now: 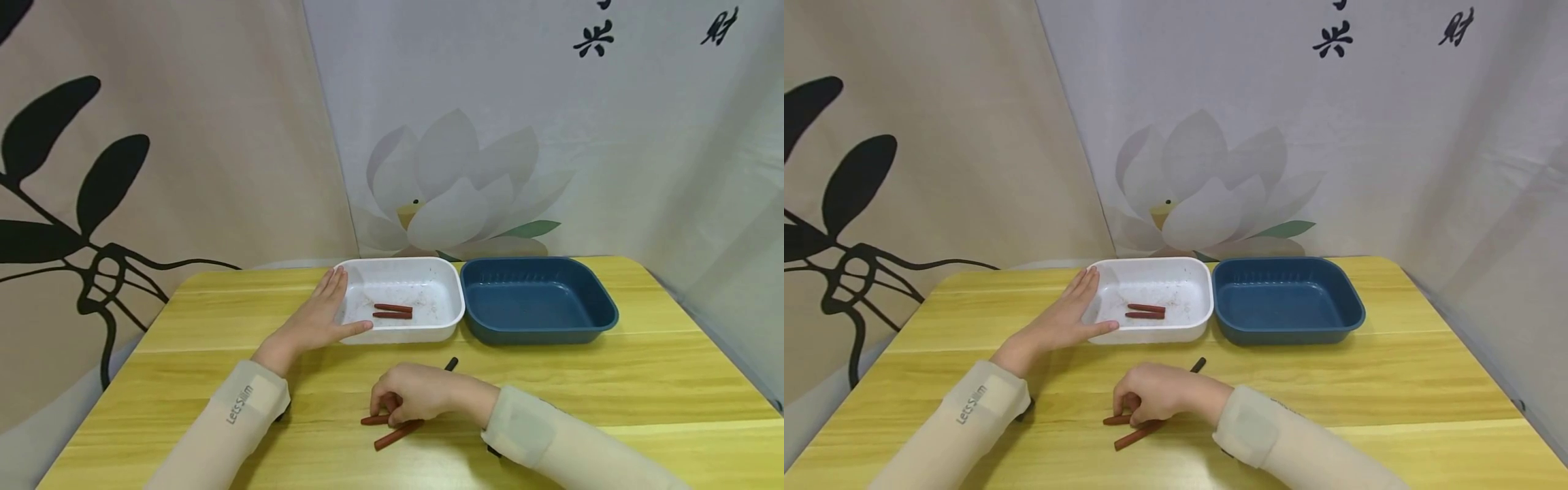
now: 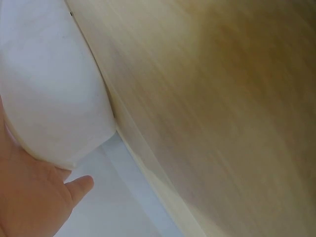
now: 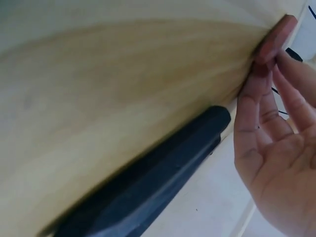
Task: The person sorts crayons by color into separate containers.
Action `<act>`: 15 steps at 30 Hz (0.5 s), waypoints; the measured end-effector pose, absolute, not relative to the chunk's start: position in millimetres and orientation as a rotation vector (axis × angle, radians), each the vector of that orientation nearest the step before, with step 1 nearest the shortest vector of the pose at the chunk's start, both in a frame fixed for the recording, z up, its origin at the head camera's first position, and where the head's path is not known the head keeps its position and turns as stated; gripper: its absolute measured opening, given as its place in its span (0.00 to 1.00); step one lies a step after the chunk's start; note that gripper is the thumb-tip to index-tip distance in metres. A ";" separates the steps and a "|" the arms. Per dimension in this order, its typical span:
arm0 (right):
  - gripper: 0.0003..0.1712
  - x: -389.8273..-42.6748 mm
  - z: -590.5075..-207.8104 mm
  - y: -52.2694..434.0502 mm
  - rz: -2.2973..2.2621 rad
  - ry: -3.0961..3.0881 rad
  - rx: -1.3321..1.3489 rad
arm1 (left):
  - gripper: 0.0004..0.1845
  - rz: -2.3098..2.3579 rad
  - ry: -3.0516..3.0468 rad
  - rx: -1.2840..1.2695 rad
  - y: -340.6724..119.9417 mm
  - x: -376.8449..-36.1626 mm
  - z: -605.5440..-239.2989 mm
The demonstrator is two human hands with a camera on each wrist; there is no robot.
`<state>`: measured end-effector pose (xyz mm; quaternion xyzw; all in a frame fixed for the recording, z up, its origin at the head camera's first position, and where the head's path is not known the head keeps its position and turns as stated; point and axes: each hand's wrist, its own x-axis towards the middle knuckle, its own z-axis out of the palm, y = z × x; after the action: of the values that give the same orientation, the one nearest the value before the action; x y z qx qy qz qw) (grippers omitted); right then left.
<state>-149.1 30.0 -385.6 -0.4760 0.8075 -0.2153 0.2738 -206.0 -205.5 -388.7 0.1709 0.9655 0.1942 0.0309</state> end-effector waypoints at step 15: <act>0.09 -151.0 -385.3 34.8 -0.669 2.140 -1.310 | 0.62 0.596 2.969 0.522 -207.5 -207.9 -390.3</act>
<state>-151.0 34.8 -385.3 -0.4857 0.7938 -0.2483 0.2689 -207.9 -207.5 -390.3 0.1698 0.9657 0.1937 0.0343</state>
